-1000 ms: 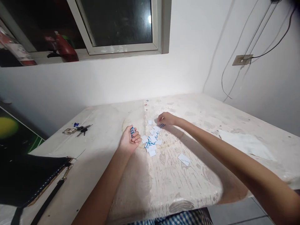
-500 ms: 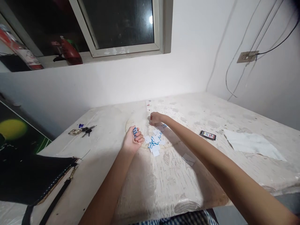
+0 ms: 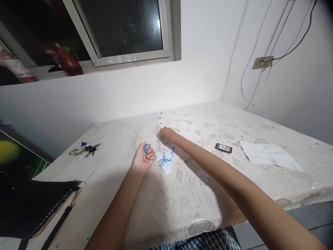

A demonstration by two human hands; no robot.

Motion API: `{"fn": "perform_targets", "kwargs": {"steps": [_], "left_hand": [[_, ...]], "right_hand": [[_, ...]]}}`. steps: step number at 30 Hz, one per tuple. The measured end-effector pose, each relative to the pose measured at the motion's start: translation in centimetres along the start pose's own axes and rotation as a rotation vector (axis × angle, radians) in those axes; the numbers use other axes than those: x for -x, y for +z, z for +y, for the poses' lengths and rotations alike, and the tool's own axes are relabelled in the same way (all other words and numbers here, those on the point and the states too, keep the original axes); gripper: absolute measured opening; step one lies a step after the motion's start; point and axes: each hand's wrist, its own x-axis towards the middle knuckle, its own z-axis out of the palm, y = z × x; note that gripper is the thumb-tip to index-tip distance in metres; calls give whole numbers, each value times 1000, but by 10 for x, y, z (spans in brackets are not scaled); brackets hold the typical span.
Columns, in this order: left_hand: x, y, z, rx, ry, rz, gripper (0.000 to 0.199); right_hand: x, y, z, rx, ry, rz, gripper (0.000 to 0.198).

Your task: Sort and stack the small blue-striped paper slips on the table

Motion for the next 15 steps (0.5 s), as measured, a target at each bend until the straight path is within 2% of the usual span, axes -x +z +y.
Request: {"fn": "perform_targets", "kwargs": {"steps": [5, 11, 12, 15], "left_hand": [[0, -2, 0, 15, 4, -15, 20], [2, 2, -1, -9, -2, -9, 22], [3, 3, -1, -19, -5, -14, 22], [5, 5, -2, -43, -17, -41, 22]], "right_hand": [[4, -11, 2, -136, -28, 12, 37], [23, -57, 21, -448, -100, 12, 37], [31, -66, 22, -535, -129, 15, 36], [60, -92, 19, -995, -238, -41, 34]]}}
